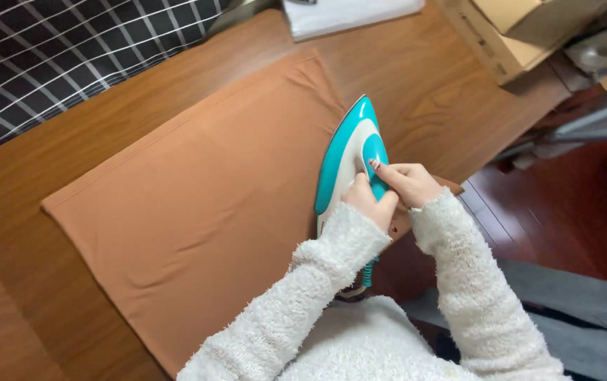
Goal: Ironing a brown shirt on a wooden table and repositioning the fabric to reach all areas.
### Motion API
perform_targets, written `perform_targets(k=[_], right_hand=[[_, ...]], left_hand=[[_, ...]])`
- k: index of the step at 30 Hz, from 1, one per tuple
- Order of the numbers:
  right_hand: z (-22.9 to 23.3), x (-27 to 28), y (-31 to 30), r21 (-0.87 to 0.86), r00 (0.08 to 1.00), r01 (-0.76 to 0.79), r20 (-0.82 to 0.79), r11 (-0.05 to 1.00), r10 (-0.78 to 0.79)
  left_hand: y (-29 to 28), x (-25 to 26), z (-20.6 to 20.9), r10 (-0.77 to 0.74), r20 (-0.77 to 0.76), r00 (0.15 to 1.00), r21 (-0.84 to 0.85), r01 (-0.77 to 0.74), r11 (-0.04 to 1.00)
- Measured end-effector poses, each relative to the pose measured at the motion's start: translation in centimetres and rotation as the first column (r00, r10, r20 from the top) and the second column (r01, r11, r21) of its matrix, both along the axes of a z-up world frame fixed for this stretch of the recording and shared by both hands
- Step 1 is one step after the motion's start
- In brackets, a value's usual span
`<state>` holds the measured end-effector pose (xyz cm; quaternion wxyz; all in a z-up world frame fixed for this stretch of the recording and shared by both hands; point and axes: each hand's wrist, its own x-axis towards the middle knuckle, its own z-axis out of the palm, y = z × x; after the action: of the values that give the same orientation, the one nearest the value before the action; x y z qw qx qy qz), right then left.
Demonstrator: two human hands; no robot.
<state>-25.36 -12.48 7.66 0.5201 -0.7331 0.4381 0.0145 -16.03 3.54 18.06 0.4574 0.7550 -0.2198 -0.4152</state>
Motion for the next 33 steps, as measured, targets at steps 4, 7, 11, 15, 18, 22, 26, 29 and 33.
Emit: perform_targets(k=[4,7,11,15,18,22,26,29,33], right_hand=[[7.0,-2.9,3.5,0.206,0.893,0.343,0.23,0.916,-0.386],[6.7,-6.0,2.1,0.304,0.757,0.532,0.247,0.79,-0.605],[3.1,-11.6,-4.2,0.082,0.79,0.504,0.359,0.86,-0.497],[3.3,-13.6,-10.1,-0.138,0.805,0.509,0.427,0.85,-0.412],[2.2,-12.4,-13.3,-0.188,0.722,0.572,0.577,0.798,-0.381],[1.3,-9.2,-17.4,-0.19,0.662,0.589,0.671,0.786,-0.334],[-1.2,-7.0,-21.2,-0.138,0.599,0.587,0.738,0.798,-0.312],[-1.6,-5.9,-22.0,-0.118,0.589,0.574,0.747,0.81,-0.308],[-2.4,-5.5,-22.3,-0.107,0.588,0.559,0.751,0.822,-0.301]], left_hand=[[-1.7,-4.2,-0.7,-0.226,0.125,0.966,-0.018,0.23,0.973],[-1.5,-5.4,-2.5,-0.474,0.257,0.842,-0.082,0.507,0.858],[-2.8,-3.2,-11.0,-0.15,0.641,0.753,-0.261,0.397,0.88],[-1.8,0.9,-15.1,-0.084,0.755,0.65,0.025,0.099,0.995],[-1.6,2.3,-17.2,-0.275,0.747,0.605,0.372,-0.039,0.927],[-1.3,2.4,-17.7,-0.398,0.721,0.567,0.54,-0.1,0.836],[-1.3,2.3,-17.3,-0.38,0.717,0.584,0.53,-0.104,0.841],[-1.2,2.6,-18.5,-0.37,0.739,0.563,0.516,-0.119,0.848],[-1.1,2.8,-19.4,-0.378,0.753,0.539,0.515,-0.125,0.848]])
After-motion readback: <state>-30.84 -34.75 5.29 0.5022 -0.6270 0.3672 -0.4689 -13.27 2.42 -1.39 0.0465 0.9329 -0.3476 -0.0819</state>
